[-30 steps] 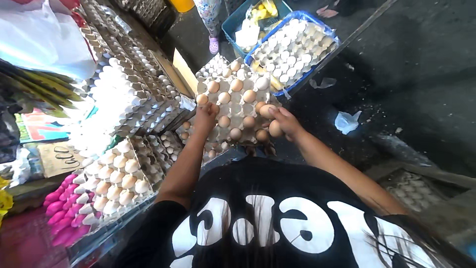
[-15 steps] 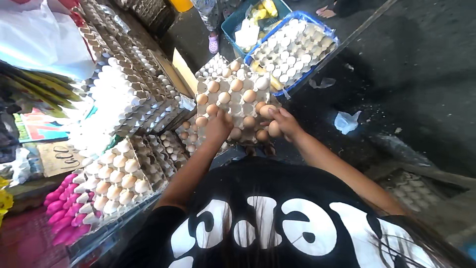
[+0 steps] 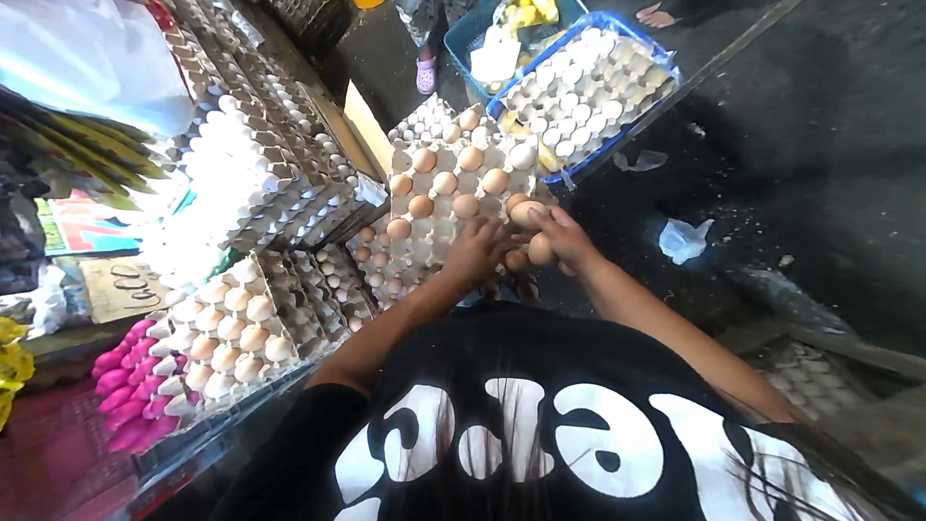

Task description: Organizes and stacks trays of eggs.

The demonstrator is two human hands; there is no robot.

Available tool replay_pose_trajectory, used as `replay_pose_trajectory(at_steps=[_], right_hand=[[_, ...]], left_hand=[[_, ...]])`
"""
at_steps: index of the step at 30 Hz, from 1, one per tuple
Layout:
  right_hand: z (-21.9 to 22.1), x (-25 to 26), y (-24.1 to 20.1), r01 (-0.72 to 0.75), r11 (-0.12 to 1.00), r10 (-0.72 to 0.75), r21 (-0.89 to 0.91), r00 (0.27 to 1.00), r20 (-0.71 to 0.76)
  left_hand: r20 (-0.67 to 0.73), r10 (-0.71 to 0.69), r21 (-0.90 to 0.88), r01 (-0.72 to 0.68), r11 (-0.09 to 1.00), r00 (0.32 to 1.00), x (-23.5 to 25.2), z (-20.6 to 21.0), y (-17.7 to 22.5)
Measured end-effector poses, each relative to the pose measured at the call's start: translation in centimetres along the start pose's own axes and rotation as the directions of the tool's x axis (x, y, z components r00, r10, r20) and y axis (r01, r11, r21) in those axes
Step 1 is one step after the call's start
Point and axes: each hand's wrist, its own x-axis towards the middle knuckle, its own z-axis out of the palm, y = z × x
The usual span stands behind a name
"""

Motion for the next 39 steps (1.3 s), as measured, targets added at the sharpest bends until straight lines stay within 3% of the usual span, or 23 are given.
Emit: replay_pose_trajectory(at_steps=[2,5,9,12,15,18,20,23,26,28,32,35,39], right_hand=[[0.2,-0.1,-0.1,0.004,1.000,-0.004,-0.016,1.000,0.012],[0.4,-0.5,-0.9,0.017,0.998,-0.012,-0.069,0.997,0.077],[0.4,-0.6,-1.1,0.028,0.999,-0.026,-0.016,0.990,0.137],[0.6,-0.4,-1.3,-0.055,0.994,0.043,0.096,0.992,0.120],[1.0,-0.2,-1.2,-0.102,0.978,0.093,0.181,0.994,0.059],[1.7,-0.1,-1.6,-0.097,0.968,0.103,0.231,0.995,-0.015],[2.5,0.0,-1.9,-0.091,0.949,0.117,0.301,0.991,-0.069],[3.0,0.2,-2.3,-0.076,0.941,0.121,0.331,0.986,-0.117],[3.6,0.3,-1.9,-0.048,0.964,0.091,0.260,0.983,-0.159],[3.8,0.4,-1.9,-0.063,0.974,0.108,0.219,0.974,-0.199],[3.1,0.3,-2.0,-0.060,0.953,0.106,0.297,0.984,-0.142],[3.3,0.2,-1.7,-0.068,0.928,0.109,0.367,0.990,-0.091],[3.0,0.3,-2.5,-0.163,0.896,0.206,0.414,0.977,-0.060]], left_hand=[[-0.002,0.062,-0.134,-0.062,0.989,0.998,1.0,0.9,1.1],[0.059,0.060,-0.293,-0.040,0.955,0.996,3.2,0.5,2.3],[0.026,0.078,-0.294,-0.067,0.953,0.997,3.1,-0.8,1.3],[-0.027,-0.169,-0.227,0.159,0.961,0.985,1.1,-2.5,-0.5],[-0.025,-0.425,-0.162,0.415,0.895,0.905,-0.4,-4.0,-2.9],[0.021,-0.549,-0.060,0.549,0.834,0.836,-0.9,-4.3,-3.8],[-0.016,-0.519,-0.001,0.519,0.855,0.855,-1.4,-3.6,-3.2],[-0.113,-0.294,0.034,0.299,0.954,0.949,-1.9,-2.2,-0.4],[-0.016,-0.021,-0.163,0.018,0.986,1.000,-1.4,-0.2,2.3],[0.069,0.076,-0.246,-0.057,0.968,0.995,-0.4,0.5,3.3],[0.132,0.036,-0.388,0.019,0.921,0.991,0.9,0.2,3.3],[0.090,-0.012,-0.499,0.055,0.865,0.996,0.3,-0.1,2.0],[0.003,-0.205,-0.573,0.170,0.802,0.979,-3.6,-2.5,-0.8]])
